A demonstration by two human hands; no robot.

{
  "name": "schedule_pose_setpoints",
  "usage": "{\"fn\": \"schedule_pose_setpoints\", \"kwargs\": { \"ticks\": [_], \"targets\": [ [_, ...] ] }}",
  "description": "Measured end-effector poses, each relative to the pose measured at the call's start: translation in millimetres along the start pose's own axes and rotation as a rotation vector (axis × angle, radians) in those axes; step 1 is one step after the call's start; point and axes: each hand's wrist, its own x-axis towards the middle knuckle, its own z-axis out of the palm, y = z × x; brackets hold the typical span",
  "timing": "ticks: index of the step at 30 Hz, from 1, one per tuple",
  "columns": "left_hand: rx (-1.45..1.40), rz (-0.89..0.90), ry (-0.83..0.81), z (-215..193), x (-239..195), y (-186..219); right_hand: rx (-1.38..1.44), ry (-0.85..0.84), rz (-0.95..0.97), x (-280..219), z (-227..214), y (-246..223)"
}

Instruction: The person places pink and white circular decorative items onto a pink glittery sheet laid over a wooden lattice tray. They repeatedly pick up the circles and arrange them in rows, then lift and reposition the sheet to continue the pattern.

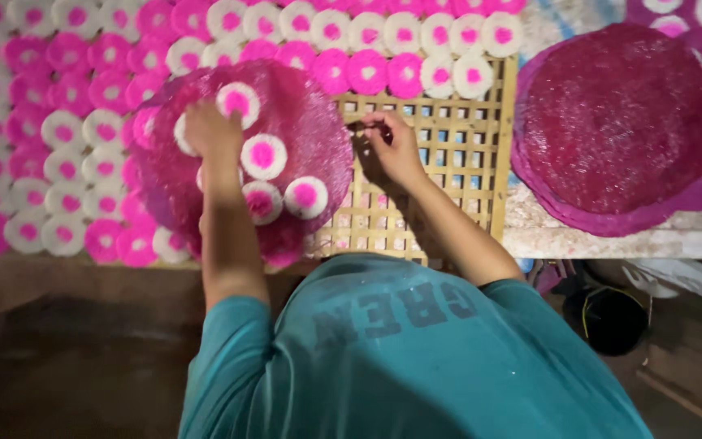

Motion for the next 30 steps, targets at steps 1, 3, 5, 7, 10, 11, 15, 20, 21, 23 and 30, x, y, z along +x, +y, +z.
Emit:
{"fn": "schedule_pose_setpoints", "kwargs": {
  "ticks": [1, 3, 5, 7, 10, 11, 15, 20, 21, 23, 30],
  "targets": [
    [0.004, 0.122, 0.155, -0.4, -1.1, 3.2, 0.004, -0.021, 0.021, 4.9, 5.5, 0.8],
    [-0.305, 0.133, 0.190, -7.9, -7.9, 18.5, 0.086, -0.102, 0.081, 18.2, 20.3, 1.7],
    [-0.555, 0.184, 0.100, -19.6, -31.8, 41.2, 0.240, -0.210, 0.164, 32.0, 35.3, 2.9],
    [-0.623, 0.373, 0.104, -29.5, -65.5, 77.9, 0.755, -0.223, 0.427, 44.4, 46.7, 7.2],
    [-0.712, 0.556, -0.109, -41.6, -118.9, 116.2, 0.942, -0.018, 0.657, 61.4, 36.7, 21.8],
    [-0.689, 0.575, -0.141, -46.0, -127.7, 116.6, 0.906, 0.083, 0.708, 66.5, 26.7, 29.5],
    [-0.780, 0.430, 0.077, -51.7, -107.9, 48.9, 0.527, 0.278, 0.603, 73.3, -89.3, 76.1],
    [-0.026, 0.180, 0.447, -24.1, -37.0, -78.7, 0.189, 0.445, 0.413, 70.0, -217.9, 126.8],
    [-0.066, 0.129, 0.394, -14.5, -29.7, -93.3, 0.085, 0.408, 0.354, 69.6, -227.8, 131.9],
    [-0.151, 0.027, 0.291, -0.1, -18.6, -114.8, -0.216, 0.358, 0.265, 70.9, -234.0, 134.1],
    [-0.298, 0.111, 0.307, 23.2, 0.2, -148.3, -1.228, 0.484, -0.097, 71.9, -206.0, 90.9]
  ]
}}
